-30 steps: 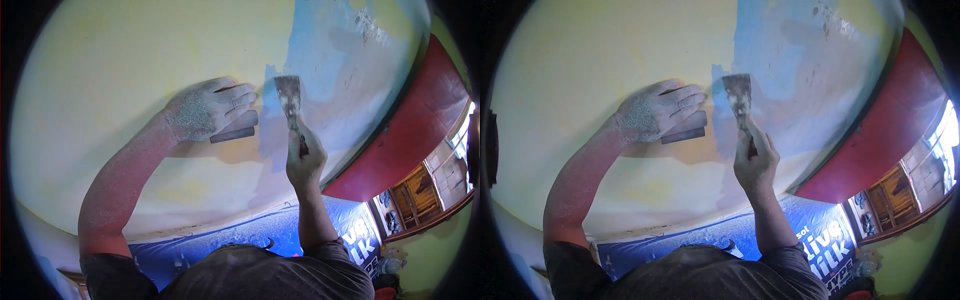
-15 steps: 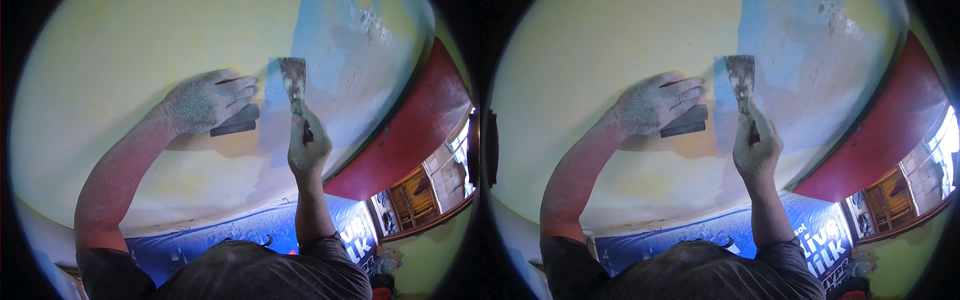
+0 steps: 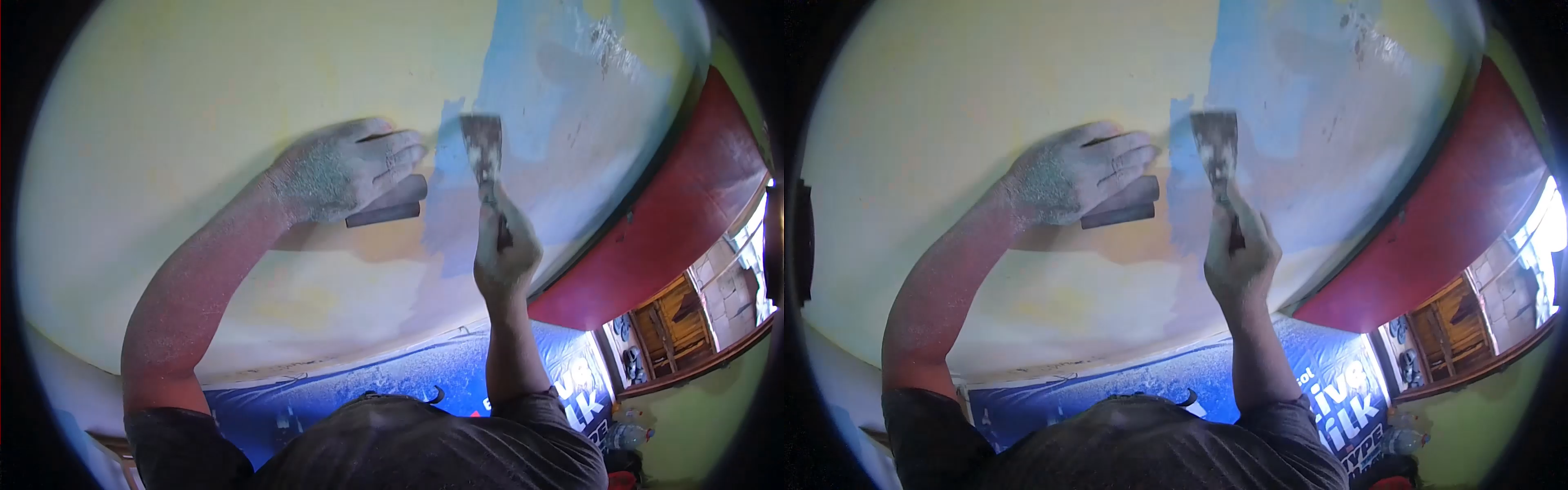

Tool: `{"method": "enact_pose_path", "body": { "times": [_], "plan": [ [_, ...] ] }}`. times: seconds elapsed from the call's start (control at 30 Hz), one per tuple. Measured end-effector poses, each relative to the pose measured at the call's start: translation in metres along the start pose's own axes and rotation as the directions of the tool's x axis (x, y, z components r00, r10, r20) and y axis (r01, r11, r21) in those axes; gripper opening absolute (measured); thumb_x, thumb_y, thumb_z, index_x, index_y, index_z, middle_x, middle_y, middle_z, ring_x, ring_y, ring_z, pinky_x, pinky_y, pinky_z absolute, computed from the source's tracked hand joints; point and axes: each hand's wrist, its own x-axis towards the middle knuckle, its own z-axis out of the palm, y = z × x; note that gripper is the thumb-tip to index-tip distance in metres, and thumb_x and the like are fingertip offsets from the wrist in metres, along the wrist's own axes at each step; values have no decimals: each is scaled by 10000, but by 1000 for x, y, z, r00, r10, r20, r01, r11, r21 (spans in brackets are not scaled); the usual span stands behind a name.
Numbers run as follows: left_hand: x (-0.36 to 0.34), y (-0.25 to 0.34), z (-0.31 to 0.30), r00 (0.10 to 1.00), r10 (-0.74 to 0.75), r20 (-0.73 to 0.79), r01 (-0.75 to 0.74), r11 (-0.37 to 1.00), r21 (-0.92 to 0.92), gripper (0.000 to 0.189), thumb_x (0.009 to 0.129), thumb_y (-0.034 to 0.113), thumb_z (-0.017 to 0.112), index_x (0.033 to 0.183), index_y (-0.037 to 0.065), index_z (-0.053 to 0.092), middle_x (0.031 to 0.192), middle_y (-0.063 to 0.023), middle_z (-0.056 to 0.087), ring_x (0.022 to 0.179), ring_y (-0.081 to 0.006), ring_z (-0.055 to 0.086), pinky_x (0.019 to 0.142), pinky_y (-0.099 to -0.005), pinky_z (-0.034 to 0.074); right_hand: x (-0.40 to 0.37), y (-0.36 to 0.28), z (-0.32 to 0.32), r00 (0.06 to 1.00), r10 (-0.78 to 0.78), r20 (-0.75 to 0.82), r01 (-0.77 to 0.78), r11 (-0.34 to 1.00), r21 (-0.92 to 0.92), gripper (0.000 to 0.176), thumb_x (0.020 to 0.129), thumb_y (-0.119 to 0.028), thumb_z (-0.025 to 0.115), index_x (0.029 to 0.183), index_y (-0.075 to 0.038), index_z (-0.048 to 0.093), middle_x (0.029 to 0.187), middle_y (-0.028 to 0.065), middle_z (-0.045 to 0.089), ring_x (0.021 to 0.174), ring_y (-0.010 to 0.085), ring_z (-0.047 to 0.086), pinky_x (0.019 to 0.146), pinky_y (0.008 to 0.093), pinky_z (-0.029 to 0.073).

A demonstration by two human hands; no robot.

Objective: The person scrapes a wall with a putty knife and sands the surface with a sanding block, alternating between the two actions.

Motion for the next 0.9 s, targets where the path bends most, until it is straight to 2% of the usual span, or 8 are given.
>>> {"method": "enact_pose_path", "body": {
  "times": [0.1,0.3,0.4,0.43,0.53,0.77,0.83,0.9],
  "plan": [
    [0,2,3,996,-76,-52,72,993,-91,456,1053,230,632,1451,43,750,1555,-77,696,1502,-200,597,1292,-409,459,-1,6,6,999,-20,-33,20,1000,15,361,1083,19,712,1439,51,758,1121,171,830,805,114,691,722,279,560],
    [0,-2,-1,1000,21,8,-22,1000,11,469,1033,236,676,1452,39,745,1546,-73,703,1483,-214,614,1248,-400,506,12,-5,2,999,-29,-20,29,999,-18,373,1078,15,716,1448,42,758,1138,173,837,861,125,738,744,280,578],
    [-1,0,10,996,-65,-66,59,994,-97,462,1028,231,679,1447,52,753,1539,-68,710,1493,-215,605,1240,-399,518,0,4,4,999,-27,-21,27,1000,1,382,1076,15,718,1456,38,756,1137,157,839,812,105,690,731,273,556],
    [-1,0,10,995,-70,-66,60,989,-135,455,1032,233,672,1439,46,754,1529,-69,718,1485,-212,611,1240,-398,517,0,0,4,998,59,-17,-59,998,12,382,1076,17,715,1455,29,762,1102,148,832,783,99,659,711,276,544],
    [0,-2,3,999,-8,-41,8,1000,4,458,1027,235,678,1439,45,751,1499,-68,732,1455,-220,634,1237,-396,519,17,-11,0,998,43,-34,-45,998,-42,378,1078,23,706,1451,22,771,1096,161,828,843,109,719,728,284,572],
    [-4,-3,13,997,-26,-73,25,999,-22,450,1020,219,663,1430,63,765,1488,-83,731,1456,-212,627,1242,-395,515,0,-2,-5,996,88,8,-88,996,-9,367,1087,-21,729,1450,13,777,1054,107,815,769,82,631,706,268,526],
    [-1,-3,2,999,16,-45,-14,999,29,455,1018,217,667,1434,56,759,1493,-90,727,1449,-209,632,1243,-393,514,14,-12,-8,996,89,1,-89,996,-30,364,1087,-20,731,1445,23,776,1074,124,826,813,93,681,729,275,550],
    [0,-4,4,999,12,-43,-15,998,-67,464,1018,213,668,1445,49,752,1502,-94,721,1452,-208,629,1244,-391,512,19,-13,-8,997,81,-14,-81,996,-25,361,1088,-18,729,1443,26,776,1076,136,832,823,96,693,736,280,557]
  ]
}}
